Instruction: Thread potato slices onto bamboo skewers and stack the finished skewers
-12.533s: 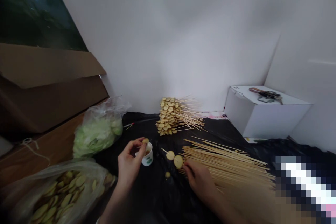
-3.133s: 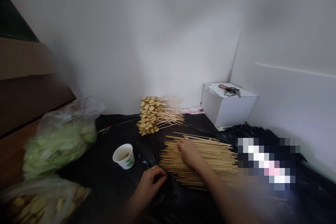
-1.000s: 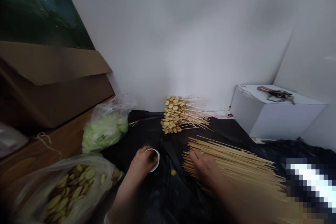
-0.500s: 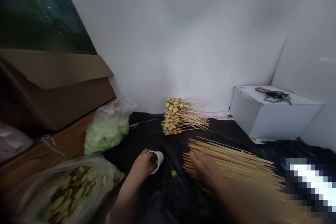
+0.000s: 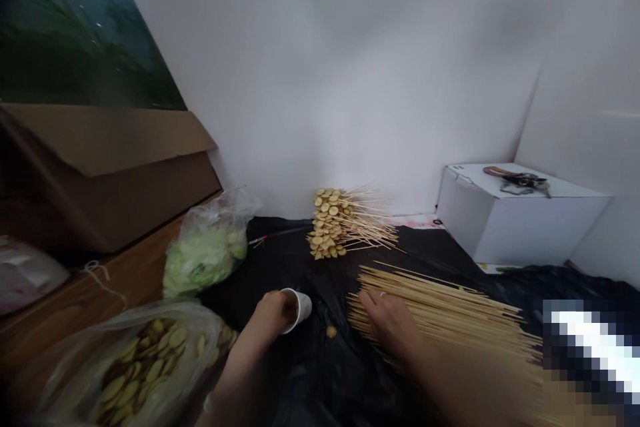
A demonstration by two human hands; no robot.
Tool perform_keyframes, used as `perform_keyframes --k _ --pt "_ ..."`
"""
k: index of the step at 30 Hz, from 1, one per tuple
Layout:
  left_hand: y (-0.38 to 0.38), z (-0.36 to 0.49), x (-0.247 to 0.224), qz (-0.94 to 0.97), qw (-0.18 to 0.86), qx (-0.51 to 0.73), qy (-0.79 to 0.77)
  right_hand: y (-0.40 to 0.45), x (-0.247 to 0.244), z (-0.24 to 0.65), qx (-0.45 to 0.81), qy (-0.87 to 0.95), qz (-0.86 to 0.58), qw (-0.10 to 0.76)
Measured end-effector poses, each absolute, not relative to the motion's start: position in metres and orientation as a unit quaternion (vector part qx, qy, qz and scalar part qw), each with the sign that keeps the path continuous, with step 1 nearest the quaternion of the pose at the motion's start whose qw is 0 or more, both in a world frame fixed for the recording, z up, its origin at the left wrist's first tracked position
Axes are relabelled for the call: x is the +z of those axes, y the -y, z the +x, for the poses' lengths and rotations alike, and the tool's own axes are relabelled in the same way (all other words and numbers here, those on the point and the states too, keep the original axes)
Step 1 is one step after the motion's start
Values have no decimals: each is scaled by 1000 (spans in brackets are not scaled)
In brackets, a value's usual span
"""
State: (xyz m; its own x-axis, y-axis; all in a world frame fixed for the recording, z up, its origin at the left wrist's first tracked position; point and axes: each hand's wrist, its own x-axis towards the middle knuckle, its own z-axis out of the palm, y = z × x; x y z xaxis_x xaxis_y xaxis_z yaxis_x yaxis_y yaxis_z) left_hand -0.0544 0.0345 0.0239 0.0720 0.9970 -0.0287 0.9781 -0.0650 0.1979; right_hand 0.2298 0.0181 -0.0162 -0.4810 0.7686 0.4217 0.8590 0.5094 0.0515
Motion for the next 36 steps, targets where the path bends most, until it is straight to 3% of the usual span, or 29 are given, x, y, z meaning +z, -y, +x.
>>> perform_keyframes --k 19,27,29,31,34,36 --pt "-28 -56 52 695 132 189 -681 -16 -7 227 -101 854 -488 150" --pt "-35 -57 56 622 117 459 -624 -15 -8 227 -92 850 -494 158" --pt "-33 -46 59 589 178 537 -577 -16 -10 227 -91 843 -499 183" --pt "-31 -31 58 554 315 578 -509 -17 -11 227 -90 830 -504 221" --pt "-26 -6 50 455 523 589 -415 -17 -10 224 -89 813 -491 299" --pt "-22 4 42 382 607 582 -383 -15 -7 222 -97 809 -468 342"
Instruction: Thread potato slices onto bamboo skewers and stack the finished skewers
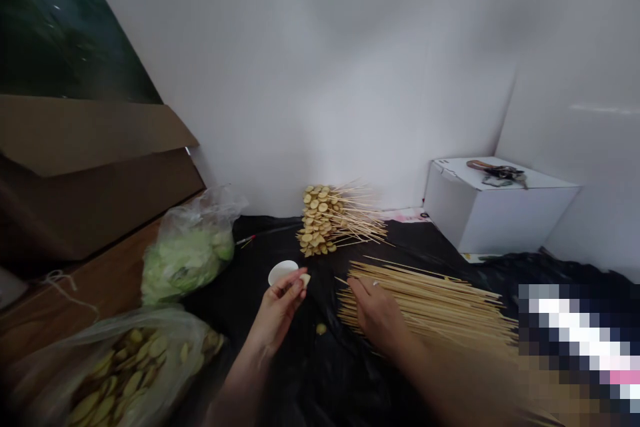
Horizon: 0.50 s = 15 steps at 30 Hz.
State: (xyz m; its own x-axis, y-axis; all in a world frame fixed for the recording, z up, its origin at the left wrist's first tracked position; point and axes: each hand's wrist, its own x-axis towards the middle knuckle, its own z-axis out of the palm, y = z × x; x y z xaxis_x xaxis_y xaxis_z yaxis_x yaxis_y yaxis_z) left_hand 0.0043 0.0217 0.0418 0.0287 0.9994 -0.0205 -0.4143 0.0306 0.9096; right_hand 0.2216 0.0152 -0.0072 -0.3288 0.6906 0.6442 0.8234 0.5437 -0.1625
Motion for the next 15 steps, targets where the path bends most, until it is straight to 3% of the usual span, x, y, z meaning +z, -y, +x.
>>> perform_keyframes --k 6,15 --pt "-12 12 27 310 692 536 -371 -1 -3 212 -163 838 -389 347" --pt "-13 16 17 381 638 532 -405 3 -7 207 -154 845 -392 330"
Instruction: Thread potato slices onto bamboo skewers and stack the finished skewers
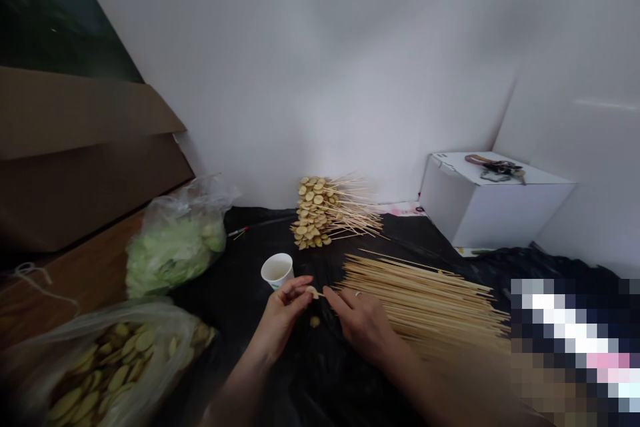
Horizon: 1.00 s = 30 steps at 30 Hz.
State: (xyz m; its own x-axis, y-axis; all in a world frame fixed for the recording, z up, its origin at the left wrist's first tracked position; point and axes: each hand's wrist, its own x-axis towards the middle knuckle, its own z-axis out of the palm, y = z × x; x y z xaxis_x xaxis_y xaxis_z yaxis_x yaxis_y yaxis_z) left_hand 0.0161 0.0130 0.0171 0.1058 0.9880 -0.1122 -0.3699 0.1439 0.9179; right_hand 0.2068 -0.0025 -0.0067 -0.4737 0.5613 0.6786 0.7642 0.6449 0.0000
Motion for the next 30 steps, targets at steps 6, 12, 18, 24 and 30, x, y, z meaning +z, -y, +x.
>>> perform_keyframes --k 6,12,18,24,30 --pt "-11 14 20 314 699 538 -352 3 -10 205 -158 851 -393 311" --pt "-10 15 19 292 727 513 -350 3 -7 208 -158 838 -410 323" --pt "-14 18 12 263 725 536 -344 3 -8 209 -147 843 -424 298" --pt "-15 17 9 227 751 521 -336 4 -7 209 -146 842 -429 293" --pt "-15 16 8 224 733 539 -350 5 -4 209 -149 842 -432 287"
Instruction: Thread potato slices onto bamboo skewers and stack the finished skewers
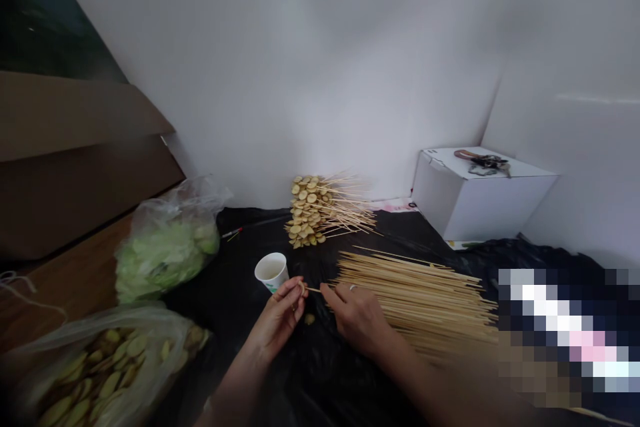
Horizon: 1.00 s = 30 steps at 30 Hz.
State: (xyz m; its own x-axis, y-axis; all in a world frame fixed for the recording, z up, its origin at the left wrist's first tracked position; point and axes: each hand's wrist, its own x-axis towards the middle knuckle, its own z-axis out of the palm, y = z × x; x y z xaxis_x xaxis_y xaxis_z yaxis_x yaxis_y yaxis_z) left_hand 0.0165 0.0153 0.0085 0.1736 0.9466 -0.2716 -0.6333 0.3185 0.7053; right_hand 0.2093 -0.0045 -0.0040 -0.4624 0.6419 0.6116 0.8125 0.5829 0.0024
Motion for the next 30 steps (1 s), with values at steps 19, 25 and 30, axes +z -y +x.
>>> perform_keyframes --k 19,25,30 --pt "-15 18 9 260 693 564 -365 5 -3 209 -151 845 -430 281" --pt "-14 18 12 282 678 559 -384 6 -2 208 -165 847 -418 283" --pt "-13 19 12 338 635 568 -400 7 -5 206 -166 847 -426 270"
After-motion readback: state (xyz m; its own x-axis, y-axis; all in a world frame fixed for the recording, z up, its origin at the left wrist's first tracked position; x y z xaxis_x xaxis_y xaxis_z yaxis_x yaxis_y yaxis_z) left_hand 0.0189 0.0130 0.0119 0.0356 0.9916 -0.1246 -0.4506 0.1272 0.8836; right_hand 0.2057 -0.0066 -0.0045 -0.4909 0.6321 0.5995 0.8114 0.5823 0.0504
